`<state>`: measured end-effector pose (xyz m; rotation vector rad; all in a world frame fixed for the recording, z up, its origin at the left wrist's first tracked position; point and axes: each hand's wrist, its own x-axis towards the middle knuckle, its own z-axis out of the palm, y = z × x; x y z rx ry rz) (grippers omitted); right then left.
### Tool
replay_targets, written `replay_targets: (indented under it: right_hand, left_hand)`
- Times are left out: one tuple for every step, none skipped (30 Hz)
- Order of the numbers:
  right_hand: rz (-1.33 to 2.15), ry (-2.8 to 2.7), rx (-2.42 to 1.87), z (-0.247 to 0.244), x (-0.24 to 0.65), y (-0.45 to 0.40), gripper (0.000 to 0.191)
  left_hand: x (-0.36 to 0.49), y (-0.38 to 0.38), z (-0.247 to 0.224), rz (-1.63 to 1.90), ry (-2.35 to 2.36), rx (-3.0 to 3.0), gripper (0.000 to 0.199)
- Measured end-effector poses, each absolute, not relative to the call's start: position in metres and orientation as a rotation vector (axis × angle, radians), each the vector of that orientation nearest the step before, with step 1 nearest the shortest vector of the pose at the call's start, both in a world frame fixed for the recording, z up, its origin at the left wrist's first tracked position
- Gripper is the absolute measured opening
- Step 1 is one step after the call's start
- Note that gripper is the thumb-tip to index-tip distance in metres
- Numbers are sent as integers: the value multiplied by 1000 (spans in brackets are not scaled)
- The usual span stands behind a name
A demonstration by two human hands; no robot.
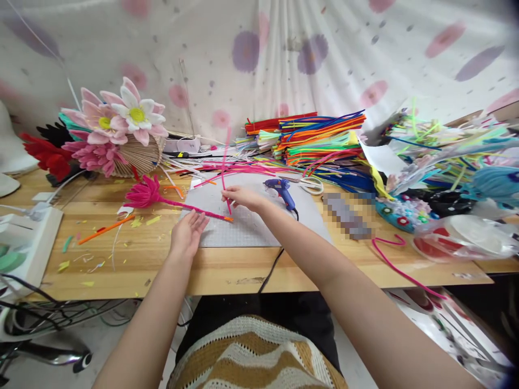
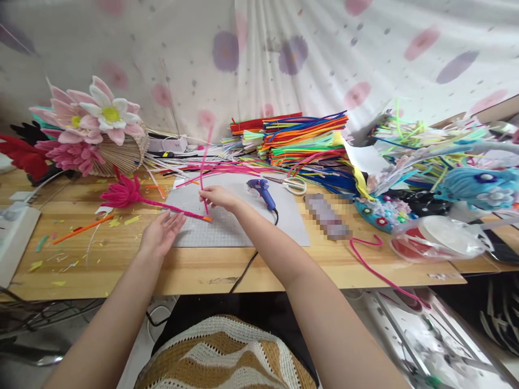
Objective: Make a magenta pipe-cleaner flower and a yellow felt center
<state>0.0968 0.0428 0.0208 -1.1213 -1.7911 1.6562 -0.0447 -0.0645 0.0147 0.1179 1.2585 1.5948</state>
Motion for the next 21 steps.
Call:
replay_targets:
  right_hand:
    - [1630,-1928,-1166,23,90,46,21]
    - [1617,-2052,-1191,25,82,48,19]
    - [1619,-2157,-1190,26,75,50,17]
    - [1633,-2239,-1166,26,68,51,16]
    - [1649,-2298,-1129,25,62,52,15]
    - [1673,-2343,-1085,23,57,52,15]
    - [1702,-2377,-1043,21,52,52,14]
    - [1738,-2397,-1003,18,49,51,14]
    - [1779,-2404,-969,16,47,48,14]
    - [1817,-2401,-936,14,46,45,13]
    - [1845,-2388,-895,14,47,42,13]
    - [1859,-2369,-849,14,48,38,13]
    - [1862,-2347,-797,16,51,34,13]
    - [1862,-2325,-744,19,56,29,13]
    - [1865,-2299,-695,22,61,25,15]
    - [1869,-2266,-656,26,69,21,17]
    - [1869,-2230,-630,30,77,18,19]
    - [1861,-2189,-618,33,86,15,21]
    - [1850,-2147,-613,34,95,14,22]
    - [1833,-2099,-611,35,103,14,23]
    - [1815,-2042,-612,34,111,15,23]
  left_hand:
    - [-47,-61,18,1588,1251,76,7]
    - [-48,-57,19,1586,1242,42,7]
    - [-50,-53,20,1579,1229,17,8]
    - [-52,-50,19,1565,1211,2,8]
    - [-54,-47,19,1544,1190,-7,8]
    - [-56,-46,18,1519,1175,-14,9]
    - [-57,-45,17,1493,1167,-19,10]
    - [-57,-45,16,1471,1167,-24,12]
    - [-56,-46,14,1460,1175,-25,14]
    - [-55,-48,13,1467,1181,-13,15]
    - [-53,-50,12,1493,1187,17,15]
    - [-51,-52,11,1534,1193,65,13]
    - [-48,-55,9,1585,1202,127,9]
    - [-44,-57,8,1636,1215,199,6]
    - [-41,-59,8,1678,1235,272,7]
    - [-37,-59,8,1707,1264,340,9]
    - [-34,-58,9,1722,1294,404,11]
    - [-30,-56,10,1721,1317,471,12]
    - [-25,-52,13,1709,1334,544,12]
    - [-21,-47,16,1683,1341,618,13]
    - [-16,-41,20,1644,1333,694,13]
